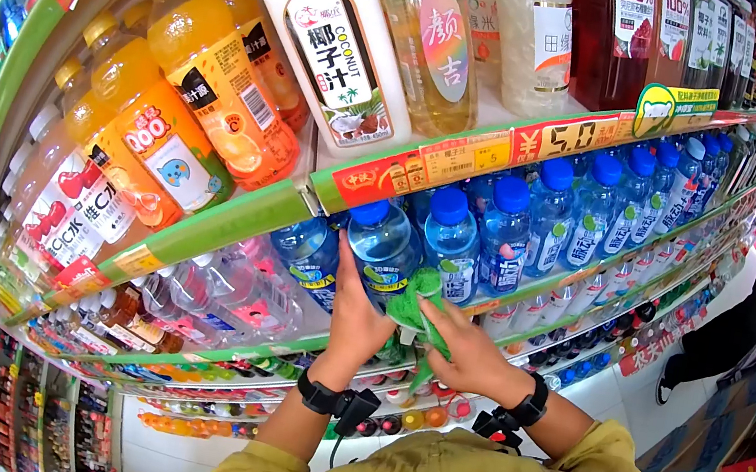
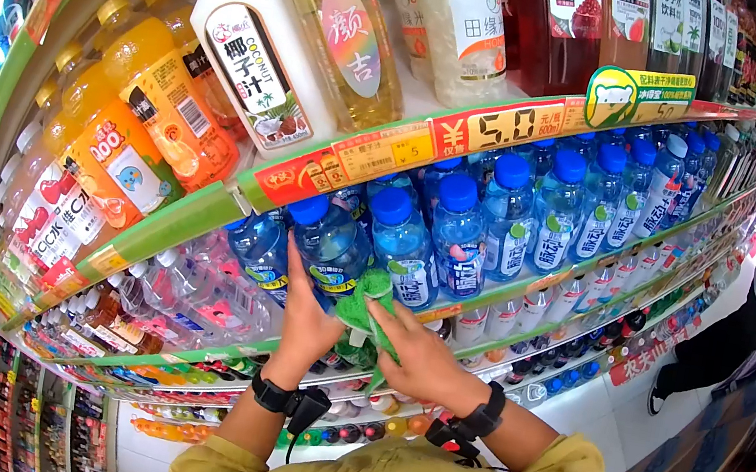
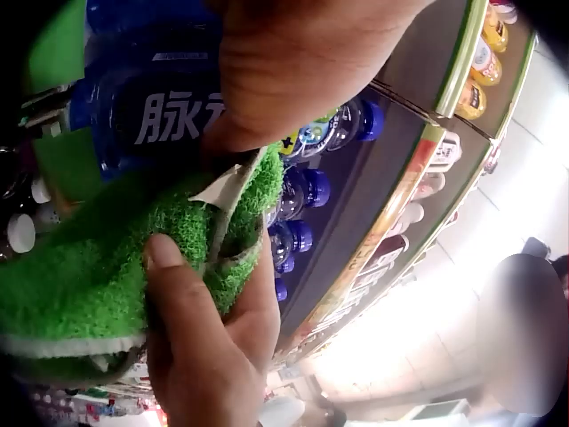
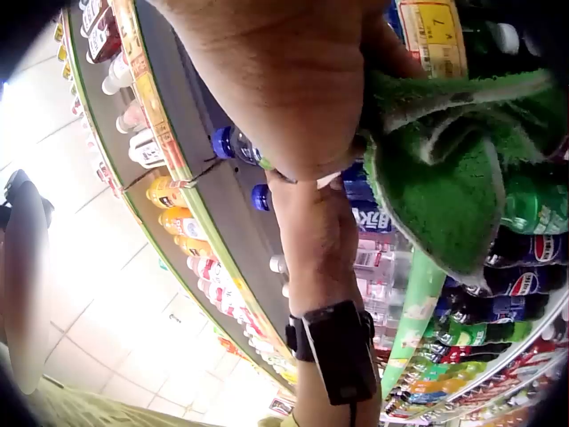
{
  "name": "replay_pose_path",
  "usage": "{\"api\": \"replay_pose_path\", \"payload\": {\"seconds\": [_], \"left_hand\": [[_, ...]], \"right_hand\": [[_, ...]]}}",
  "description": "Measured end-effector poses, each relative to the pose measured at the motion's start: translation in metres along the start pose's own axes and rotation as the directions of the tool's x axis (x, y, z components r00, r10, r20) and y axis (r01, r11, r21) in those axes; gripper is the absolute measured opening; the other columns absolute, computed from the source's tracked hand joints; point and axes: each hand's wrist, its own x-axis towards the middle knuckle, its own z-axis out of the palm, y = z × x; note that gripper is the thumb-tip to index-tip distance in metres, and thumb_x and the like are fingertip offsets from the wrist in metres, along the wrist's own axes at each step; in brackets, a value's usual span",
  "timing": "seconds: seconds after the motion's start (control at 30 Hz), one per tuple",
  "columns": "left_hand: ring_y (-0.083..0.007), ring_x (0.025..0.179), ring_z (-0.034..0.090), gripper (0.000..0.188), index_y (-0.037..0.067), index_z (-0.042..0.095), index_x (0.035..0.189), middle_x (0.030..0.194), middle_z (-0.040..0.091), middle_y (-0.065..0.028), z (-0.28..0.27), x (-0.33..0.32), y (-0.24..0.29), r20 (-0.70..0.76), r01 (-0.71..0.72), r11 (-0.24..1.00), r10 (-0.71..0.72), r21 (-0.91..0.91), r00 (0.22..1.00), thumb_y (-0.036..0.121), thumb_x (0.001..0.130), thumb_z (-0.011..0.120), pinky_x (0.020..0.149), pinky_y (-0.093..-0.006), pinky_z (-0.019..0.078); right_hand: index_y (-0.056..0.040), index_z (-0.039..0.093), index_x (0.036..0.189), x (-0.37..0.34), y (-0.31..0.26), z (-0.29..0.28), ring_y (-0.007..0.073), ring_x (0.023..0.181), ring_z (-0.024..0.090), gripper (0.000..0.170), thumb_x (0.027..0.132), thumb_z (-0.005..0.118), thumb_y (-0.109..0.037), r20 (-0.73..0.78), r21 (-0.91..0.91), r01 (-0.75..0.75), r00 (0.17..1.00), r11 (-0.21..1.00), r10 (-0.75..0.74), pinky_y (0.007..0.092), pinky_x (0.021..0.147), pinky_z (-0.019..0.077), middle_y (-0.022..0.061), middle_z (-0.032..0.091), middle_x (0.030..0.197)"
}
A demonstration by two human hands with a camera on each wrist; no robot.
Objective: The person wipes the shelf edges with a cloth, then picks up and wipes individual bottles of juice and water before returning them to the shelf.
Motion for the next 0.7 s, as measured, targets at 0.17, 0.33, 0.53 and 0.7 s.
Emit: {"api": "replay_pose_path", "payload": {"seconds": [0.17,0.33,0.53,0.7], "left_hand": [[-0.0451,0.135,0.037,0.105,-0.009,0.010,0.150,0.148,0.031,-0.0327,-0.006,-0.015,0.004,-0.012,-0.016,0.996,0.017,0.088,1.000,0.017,0.076,0.080,0.111,-0.0451,0.0336],[-0.0371,0.130,0.048,0.069,-0.003,0.042,0.140,0.137,0.050,-0.0230,-0.019,-0.034,0.021,-0.105,-0.343,0.905,0.377,0.250,0.920,0.001,0.078,0.073,0.107,-0.0437,0.0396],[-0.0388,0.134,0.043,0.052,0.002,0.059,0.126,0.135,0.054,-0.0139,-0.007,-0.004,0.053,0.149,-0.500,0.784,0.482,0.366,0.864,0.006,0.076,0.071,0.108,-0.0534,0.0335],[-0.0364,0.139,0.038,0.054,0.002,0.055,0.129,0.137,0.051,-0.0140,0.012,0.008,0.053,0.160,-0.426,0.769,0.401,0.476,0.902,0.011,0.077,0.067,0.110,-0.0594,0.0240]], "right_hand": [[-0.0082,0.050,0.137,-0.002,-0.001,-0.030,0.0386,0.107,0.058,0.058,0.080,0.058,-0.002,-0.068,0.149,0.035,0.997,0.988,-0.025,0.0416,0.091,0.0487,0.0202,0.057,0.120],[-0.0035,0.060,0.125,0.000,-0.021,-0.070,0.0335,0.103,0.063,0.052,0.073,0.058,0.002,-0.430,-0.040,0.095,0.897,0.995,-0.103,0.0388,0.089,0.0497,0.0216,0.060,0.119],[-0.0061,0.058,0.127,0.053,-0.029,-0.083,0.0403,0.100,0.064,0.054,0.074,0.061,0.001,-0.494,-0.356,0.175,0.798,0.918,-0.344,0.0416,0.085,0.0528,0.0260,0.053,0.128],[-0.0118,0.051,0.133,0.081,-0.037,-0.087,0.0440,0.093,0.063,0.057,0.078,0.065,-0.011,-0.344,-0.390,0.020,0.924,0.921,-0.166,0.0473,0.074,0.0553,0.0249,0.050,0.129]]}}
